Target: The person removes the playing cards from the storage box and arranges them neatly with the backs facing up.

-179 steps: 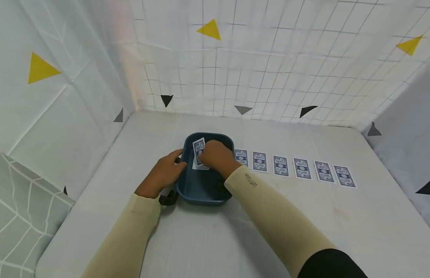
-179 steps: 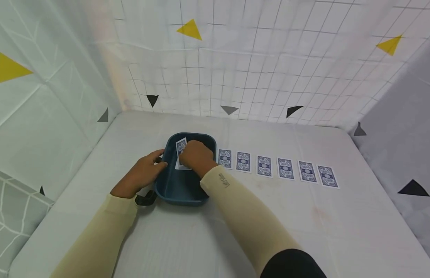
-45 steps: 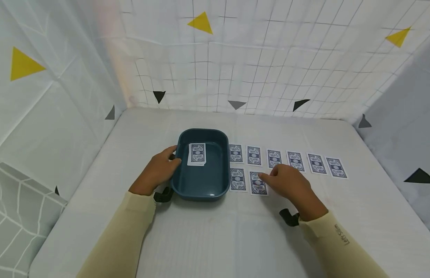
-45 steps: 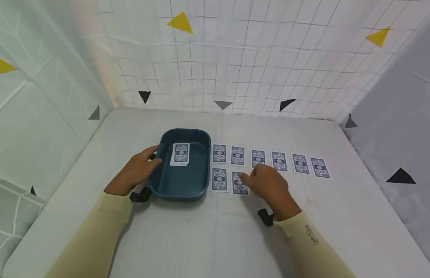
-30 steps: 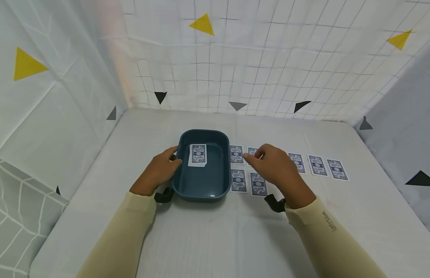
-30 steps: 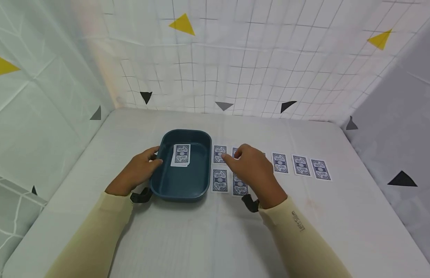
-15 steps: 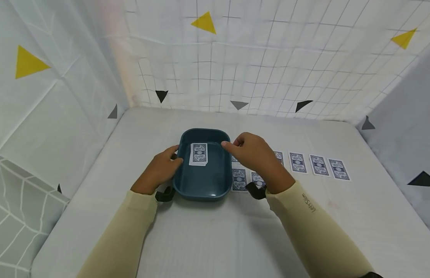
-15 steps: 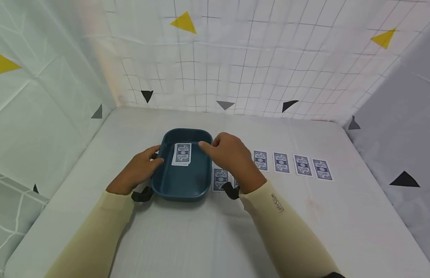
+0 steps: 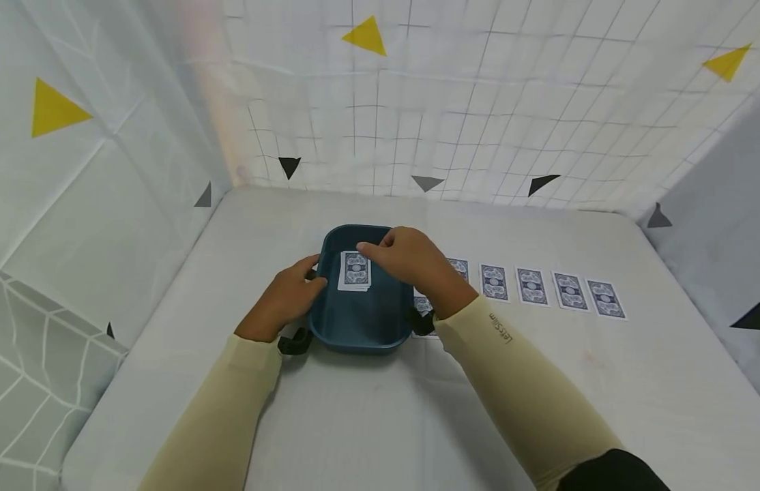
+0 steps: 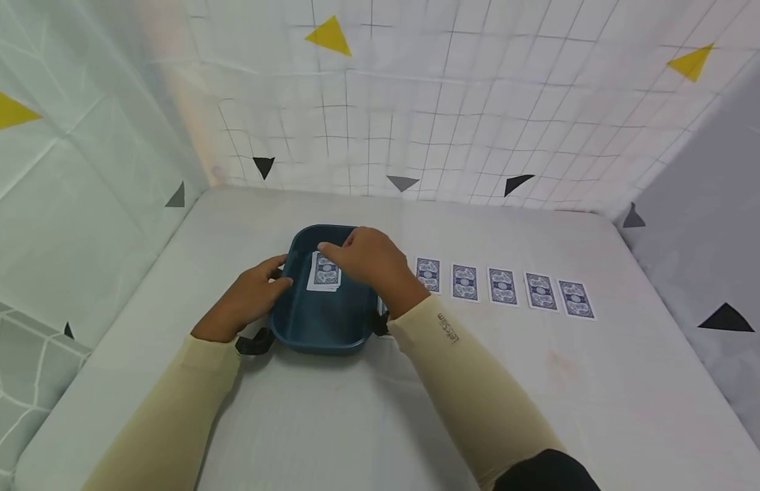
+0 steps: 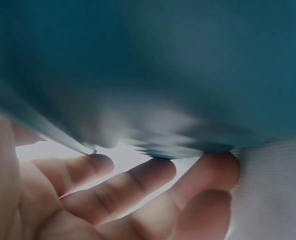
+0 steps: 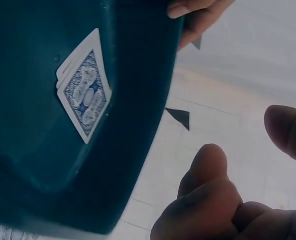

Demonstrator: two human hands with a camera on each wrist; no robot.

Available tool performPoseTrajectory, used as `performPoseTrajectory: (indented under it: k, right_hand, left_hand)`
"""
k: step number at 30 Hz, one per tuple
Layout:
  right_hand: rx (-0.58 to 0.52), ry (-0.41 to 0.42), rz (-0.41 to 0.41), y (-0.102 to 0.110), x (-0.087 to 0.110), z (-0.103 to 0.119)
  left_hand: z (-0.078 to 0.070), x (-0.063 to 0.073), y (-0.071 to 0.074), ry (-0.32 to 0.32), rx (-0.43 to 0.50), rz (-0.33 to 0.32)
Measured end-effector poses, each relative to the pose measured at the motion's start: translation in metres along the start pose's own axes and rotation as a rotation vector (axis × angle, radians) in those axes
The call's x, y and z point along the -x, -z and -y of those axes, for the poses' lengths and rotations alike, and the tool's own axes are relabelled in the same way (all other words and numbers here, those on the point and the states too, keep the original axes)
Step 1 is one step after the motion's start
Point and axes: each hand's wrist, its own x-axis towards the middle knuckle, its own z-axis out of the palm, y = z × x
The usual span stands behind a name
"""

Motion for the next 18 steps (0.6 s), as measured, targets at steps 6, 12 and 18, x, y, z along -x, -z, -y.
performPoseTrajectory:
  k: [6, 12, 18]
  right_hand:
    - [-0.04, -0.023, 0.038, -0.014, -0.021, 0.003]
    - [0.065, -0.094, 0.031, -0.034, -0.042, 0.007]
    - [0.173, -0.149, 0.009, -0.043, -0.048, 0.007]
  left_hand:
    - [-0.001, 0.0, 0.001, 0.006, -0.004, 0.007]
    - [0.001, 0.0, 0.0, -0.004, -0.015, 0.008]
    - [0.001, 0.0, -0.001, -0.025, -0.017, 0.001]
